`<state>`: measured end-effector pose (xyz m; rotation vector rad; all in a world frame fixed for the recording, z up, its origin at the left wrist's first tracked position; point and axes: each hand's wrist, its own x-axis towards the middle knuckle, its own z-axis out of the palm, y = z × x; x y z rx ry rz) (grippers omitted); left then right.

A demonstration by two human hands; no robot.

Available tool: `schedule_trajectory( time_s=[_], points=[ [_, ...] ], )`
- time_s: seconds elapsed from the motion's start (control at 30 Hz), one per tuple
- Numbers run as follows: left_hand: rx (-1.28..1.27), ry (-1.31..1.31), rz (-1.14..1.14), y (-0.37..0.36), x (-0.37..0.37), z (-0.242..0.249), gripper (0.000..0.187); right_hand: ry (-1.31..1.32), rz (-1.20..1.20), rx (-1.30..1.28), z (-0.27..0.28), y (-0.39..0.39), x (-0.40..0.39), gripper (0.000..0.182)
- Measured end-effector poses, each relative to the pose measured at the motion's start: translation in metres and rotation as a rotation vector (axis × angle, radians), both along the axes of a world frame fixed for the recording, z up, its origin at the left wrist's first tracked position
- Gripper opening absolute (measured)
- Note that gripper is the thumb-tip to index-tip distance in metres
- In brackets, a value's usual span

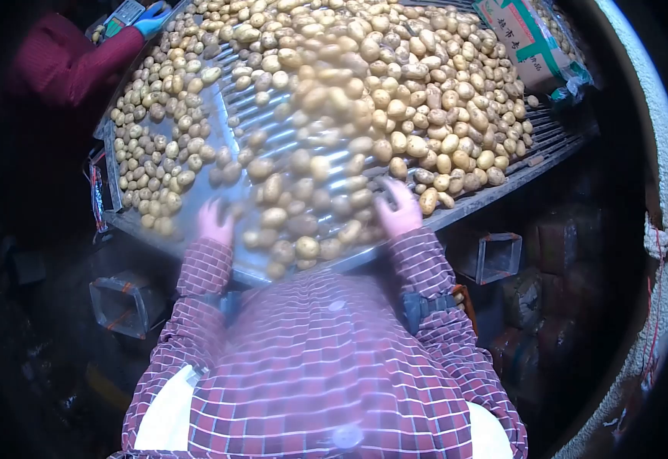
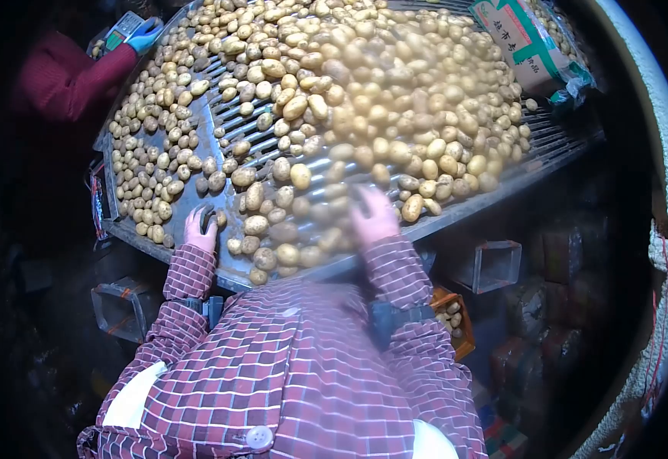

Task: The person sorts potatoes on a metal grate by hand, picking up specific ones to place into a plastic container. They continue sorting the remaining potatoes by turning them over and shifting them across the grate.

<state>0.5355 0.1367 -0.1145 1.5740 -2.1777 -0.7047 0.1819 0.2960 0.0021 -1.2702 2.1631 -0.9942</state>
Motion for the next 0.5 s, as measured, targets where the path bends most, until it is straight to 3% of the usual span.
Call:
schedule_trajectory(
  time_s=[0.03,0.07,0.1,0.23,0.3,0.37,0.43,0.5],
  points=[
    [0.012,0.017,0.008,0.001,-0.004,0.009,0.047,-0.013,-0.039,-0.001,0.012,-0.003,-0.009,0.031],
    [-0.033,0.034,-0.030,-0.001,-0.008,0.013,0.045,0.125,-0.103,0.000,-0.028,0.006,-0.031,0.030],
    [-0.079,0.051,-0.066,-0.003,-0.012,0.015,0.043,0.191,-0.129,0.102,-0.017,0.004,-0.036,0.029],
    [-0.181,0.102,-0.172,-0.003,-0.045,0.037,0.037,0.129,-0.081,0.156,-0.019,-0.013,-0.030,0.025],
    [-0.009,-0.004,-0.303,-0.003,-0.098,0.062,0.040,0.176,0.007,0.200,-0.013,-0.026,-0.011,0.029],
    [0.103,-0.364,-0.406,0.000,-0.132,0.095,0.043,0.399,0.281,0.395,-0.004,-0.036,0.008,0.033],
    [0.095,-0.330,-0.377,-0.005,-0.141,0.071,0.041,0.538,0.318,0.527,-0.021,-0.037,0.030,0.035],
    [0.049,-0.212,-0.350,-0.014,-0.134,0.049,0.039,0.550,0.298,0.437,-0.040,-0.033,0.031,0.036]
  ],
)
